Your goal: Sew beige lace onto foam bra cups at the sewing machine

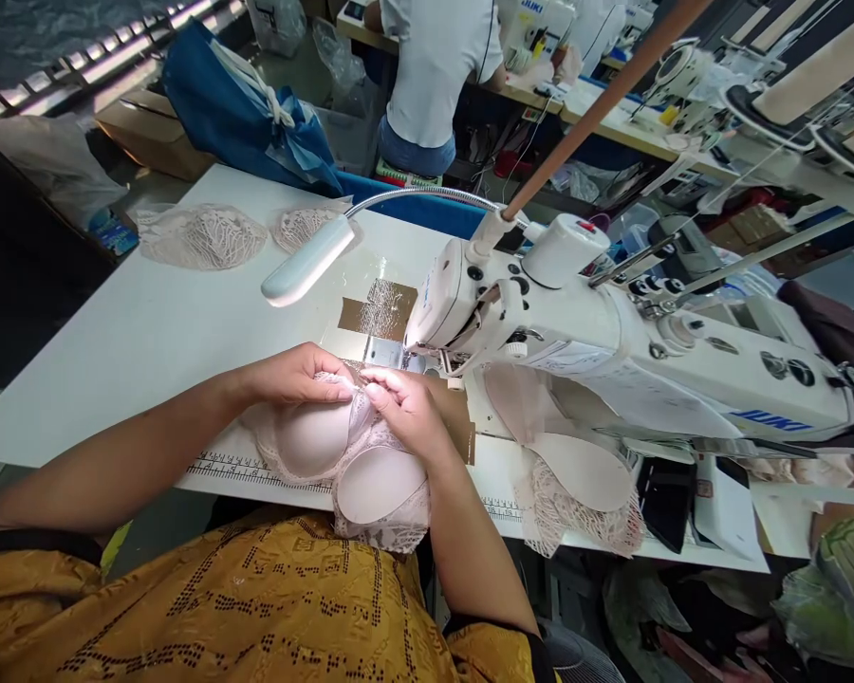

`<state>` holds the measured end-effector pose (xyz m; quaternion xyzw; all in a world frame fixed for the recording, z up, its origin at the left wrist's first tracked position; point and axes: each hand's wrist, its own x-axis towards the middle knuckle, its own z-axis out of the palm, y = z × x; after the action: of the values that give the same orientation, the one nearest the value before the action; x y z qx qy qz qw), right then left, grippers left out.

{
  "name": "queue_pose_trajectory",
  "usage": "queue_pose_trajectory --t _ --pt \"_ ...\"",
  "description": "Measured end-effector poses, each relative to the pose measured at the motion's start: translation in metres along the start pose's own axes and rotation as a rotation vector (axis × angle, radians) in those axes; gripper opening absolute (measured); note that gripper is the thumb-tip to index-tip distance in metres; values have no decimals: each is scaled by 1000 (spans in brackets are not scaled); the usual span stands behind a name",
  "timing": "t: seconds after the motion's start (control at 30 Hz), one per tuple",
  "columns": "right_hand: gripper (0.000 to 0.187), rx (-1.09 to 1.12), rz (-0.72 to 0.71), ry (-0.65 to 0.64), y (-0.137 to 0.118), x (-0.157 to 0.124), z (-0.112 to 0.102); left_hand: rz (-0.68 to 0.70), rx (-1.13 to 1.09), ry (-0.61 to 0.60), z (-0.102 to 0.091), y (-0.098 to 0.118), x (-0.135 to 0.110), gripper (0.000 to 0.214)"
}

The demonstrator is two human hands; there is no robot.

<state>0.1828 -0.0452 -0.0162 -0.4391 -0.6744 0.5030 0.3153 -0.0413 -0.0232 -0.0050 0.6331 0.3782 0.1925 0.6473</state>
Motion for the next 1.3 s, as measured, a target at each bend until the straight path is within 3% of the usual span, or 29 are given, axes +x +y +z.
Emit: queue_pose_trajectory --t 0.17,0.33,0.6,0.77,0.9,0.97,1.1,1.3 --pt "25 26 44 -103 -8 3 1 21 56 -28 3 -1 3 28" --pt "17 -20 8 -72 -10 4 5 42 115 -47 5 1 4 27" --pt "23 77 69 -46 3 4 14 70 148 -32 6 -10 9 26" --pt "18 -125 69 76 -2 -3 -1 -22 226 -50 -16 -2 4 24" --pt "4 -416 41 87 -10 -14 -21 -78 429 91 -33 13 13 20" --pt "14 -534 37 83 -6 -17 -27 -28 600 192 -34 18 24 16" --pt "39 -731 67 91 13 -18 -30 156 985 383 -14 18 42 22" --pt "33 -764 83 102 22 -17 -27 237 1188 274 39 4 39 32"
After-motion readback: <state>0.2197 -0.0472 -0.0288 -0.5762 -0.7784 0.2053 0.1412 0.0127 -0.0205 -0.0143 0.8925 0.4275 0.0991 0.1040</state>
